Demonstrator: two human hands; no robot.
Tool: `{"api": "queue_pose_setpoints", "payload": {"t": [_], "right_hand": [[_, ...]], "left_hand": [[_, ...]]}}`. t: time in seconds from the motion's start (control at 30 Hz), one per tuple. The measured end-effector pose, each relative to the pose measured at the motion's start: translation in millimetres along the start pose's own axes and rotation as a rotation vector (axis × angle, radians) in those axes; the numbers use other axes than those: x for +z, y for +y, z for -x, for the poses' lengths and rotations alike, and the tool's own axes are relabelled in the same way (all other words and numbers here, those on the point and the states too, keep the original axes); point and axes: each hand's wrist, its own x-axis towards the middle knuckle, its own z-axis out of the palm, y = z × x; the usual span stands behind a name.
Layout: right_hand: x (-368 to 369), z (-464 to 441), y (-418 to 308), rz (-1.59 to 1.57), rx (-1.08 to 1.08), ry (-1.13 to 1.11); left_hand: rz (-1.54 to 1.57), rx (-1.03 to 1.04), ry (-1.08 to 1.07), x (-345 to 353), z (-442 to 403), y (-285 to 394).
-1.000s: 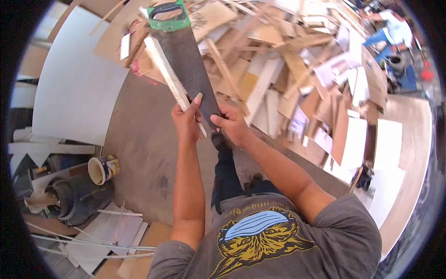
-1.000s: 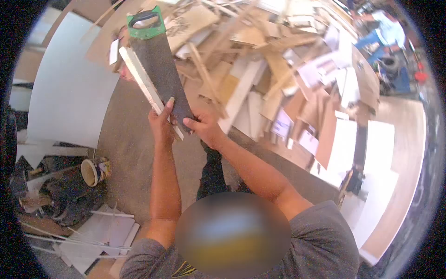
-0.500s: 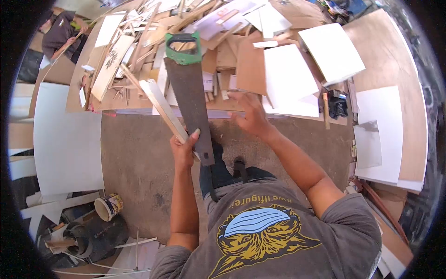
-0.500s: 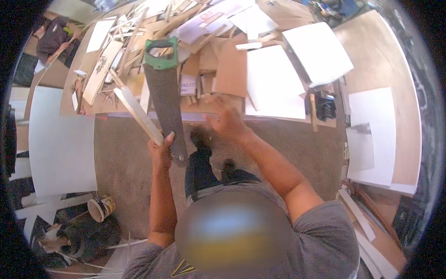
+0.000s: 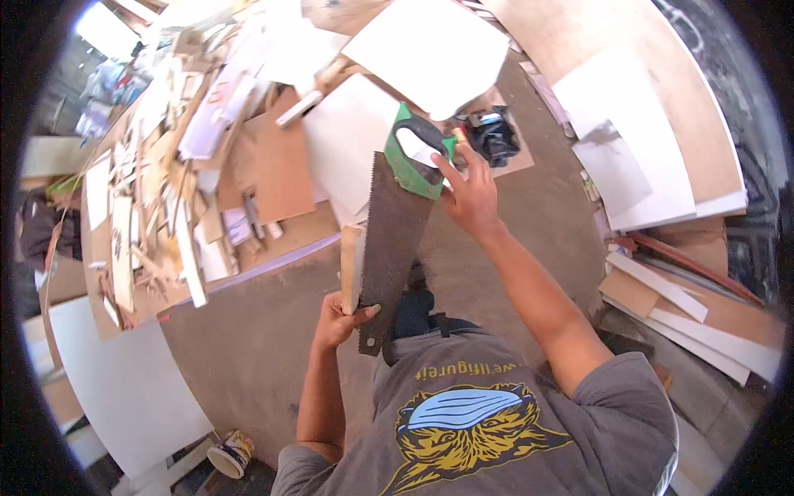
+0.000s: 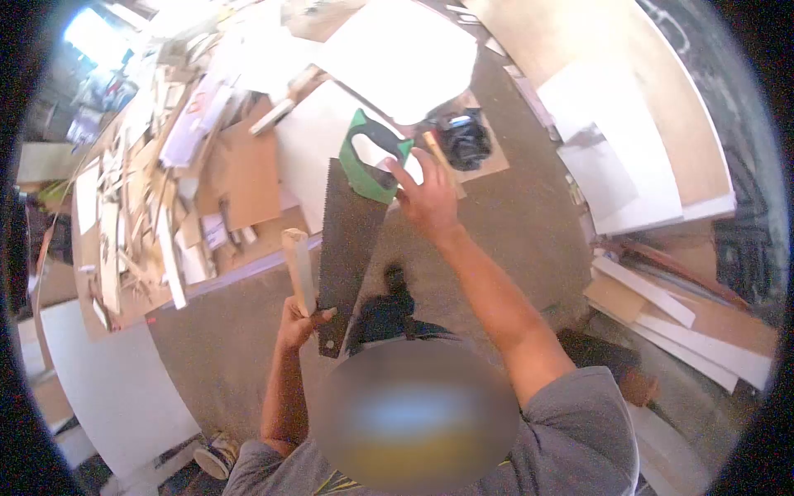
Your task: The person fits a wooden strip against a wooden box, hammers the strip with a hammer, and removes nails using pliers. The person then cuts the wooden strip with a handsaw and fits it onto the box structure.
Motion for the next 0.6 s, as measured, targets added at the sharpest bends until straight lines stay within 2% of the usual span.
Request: {"api": "queue_pose_setpoints", "payload": {"t": [0.07,0.17,0.2,0.43,0.53,0.6], "right_hand": [[-23,12,39,0.096,0.072,-0.021],[-54,23,103,0.223,0.035,-0.045],[-62,30,124,0.224,0.070,-0.086],[-86,67,219,0.014,0.459,0.018],[-74,71,263,0.038,0.302,-0.025],[-65,70,295,0.153,0.087,-0.093]], "left_hand": [[0.012,-0.043,-0.099,29,-23,-4],[0.003,-0.060,-0.243,66,-72,-6],[-0.007,-0.065,-0.261,84,-85,-7],[0.017,-0.075,-0.331,182,-132,-4],[-0.076,-0.189,-0.335,205,-151,-11],[-0.064,-0.153,-0.307,228,-162,-11]]}}
